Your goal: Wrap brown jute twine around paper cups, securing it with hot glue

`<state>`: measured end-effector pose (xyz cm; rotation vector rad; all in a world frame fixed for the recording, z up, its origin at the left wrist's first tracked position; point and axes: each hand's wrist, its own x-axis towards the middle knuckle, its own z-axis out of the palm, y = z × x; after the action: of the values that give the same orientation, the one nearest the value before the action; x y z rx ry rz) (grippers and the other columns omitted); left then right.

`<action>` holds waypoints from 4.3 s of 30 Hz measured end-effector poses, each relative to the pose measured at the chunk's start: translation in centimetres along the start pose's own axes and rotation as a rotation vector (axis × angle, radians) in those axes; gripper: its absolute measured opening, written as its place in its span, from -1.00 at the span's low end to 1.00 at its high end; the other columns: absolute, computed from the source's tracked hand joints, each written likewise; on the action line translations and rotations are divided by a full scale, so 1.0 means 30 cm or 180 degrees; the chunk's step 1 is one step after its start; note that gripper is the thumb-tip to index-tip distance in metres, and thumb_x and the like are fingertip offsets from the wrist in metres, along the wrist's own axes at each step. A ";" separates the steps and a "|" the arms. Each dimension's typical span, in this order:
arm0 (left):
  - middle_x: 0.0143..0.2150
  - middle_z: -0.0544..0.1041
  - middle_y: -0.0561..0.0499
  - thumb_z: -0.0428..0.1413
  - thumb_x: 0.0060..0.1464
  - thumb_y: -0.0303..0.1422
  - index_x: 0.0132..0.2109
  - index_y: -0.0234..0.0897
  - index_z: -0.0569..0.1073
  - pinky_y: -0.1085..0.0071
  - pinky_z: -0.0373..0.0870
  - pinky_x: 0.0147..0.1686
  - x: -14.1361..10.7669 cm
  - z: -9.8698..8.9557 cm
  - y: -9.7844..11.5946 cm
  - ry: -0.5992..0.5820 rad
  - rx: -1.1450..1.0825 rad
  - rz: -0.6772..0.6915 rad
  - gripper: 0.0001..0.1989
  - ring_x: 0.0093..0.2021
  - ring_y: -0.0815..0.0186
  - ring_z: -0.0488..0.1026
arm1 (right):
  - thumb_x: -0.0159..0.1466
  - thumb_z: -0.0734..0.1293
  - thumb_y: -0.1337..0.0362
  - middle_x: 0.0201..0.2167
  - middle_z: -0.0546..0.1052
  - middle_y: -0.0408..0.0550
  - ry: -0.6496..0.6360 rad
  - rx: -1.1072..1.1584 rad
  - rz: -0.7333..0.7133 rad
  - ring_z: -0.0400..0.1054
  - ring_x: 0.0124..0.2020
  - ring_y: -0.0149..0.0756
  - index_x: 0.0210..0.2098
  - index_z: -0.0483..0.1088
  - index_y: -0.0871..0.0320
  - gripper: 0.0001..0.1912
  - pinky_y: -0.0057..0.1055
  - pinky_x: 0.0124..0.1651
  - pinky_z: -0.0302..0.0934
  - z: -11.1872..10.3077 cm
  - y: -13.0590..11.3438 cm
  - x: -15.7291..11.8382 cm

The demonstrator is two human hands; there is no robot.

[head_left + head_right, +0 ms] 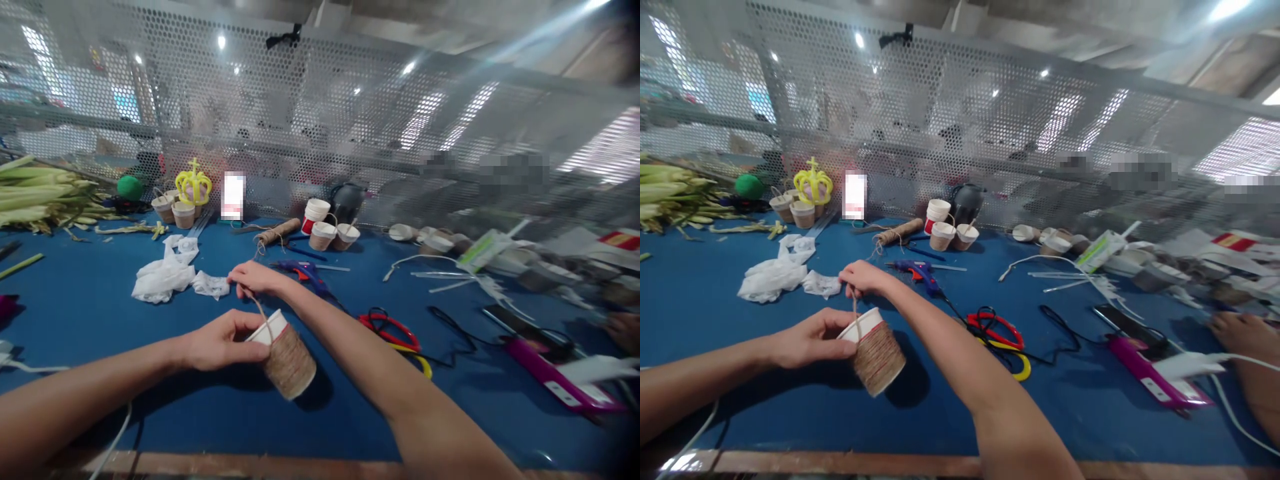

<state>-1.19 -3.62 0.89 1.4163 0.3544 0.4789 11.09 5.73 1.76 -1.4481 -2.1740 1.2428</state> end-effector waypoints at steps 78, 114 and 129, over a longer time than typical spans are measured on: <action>-0.43 0.40 0.05 -0.08 0.12 -0.36 0.02 -0.34 0.04 0.48 0.23 -0.45 0.015 -0.048 -0.016 0.0728 0.2374 0.0174 -0.66 -0.46 0.37 0.32 | 0.13 0.24 0.17 -0.47 0.52 -0.15 0.1308 -0.0789 0.0092 0.37 -0.41 -0.24 -0.37 0.42 0.10 -0.82 -0.36 -0.35 0.24 -0.035 0.058 -0.583; -0.36 0.39 -0.01 -0.09 0.12 -0.38 0.04 -0.34 0.04 0.42 0.27 -0.40 0.013 -0.061 -0.006 0.0569 0.2591 0.0125 -0.65 -0.41 0.34 0.34 | 0.14 0.22 0.21 -0.82 0.28 -0.29 0.1335 -0.1150 0.0201 0.18 -0.73 -0.42 -0.50 0.36 0.12 -0.84 -0.48 -0.58 0.08 -0.033 0.031 -0.591; -0.35 0.40 -0.01 -0.09 0.12 -0.39 0.04 -0.32 0.03 0.45 0.26 -0.43 0.011 -0.060 -0.007 0.0529 0.2589 0.0156 -0.65 -0.42 0.36 0.34 | 0.14 0.22 0.21 -0.81 0.29 -0.27 0.1458 -0.1304 0.0290 0.23 -0.68 -0.39 -0.49 0.36 0.13 -0.83 -0.46 -0.55 0.10 -0.038 0.017 -0.591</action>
<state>-1.79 -1.93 0.46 2.1798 0.7001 0.5183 20.53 -8.62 6.30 -1.7858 -2.1222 0.4246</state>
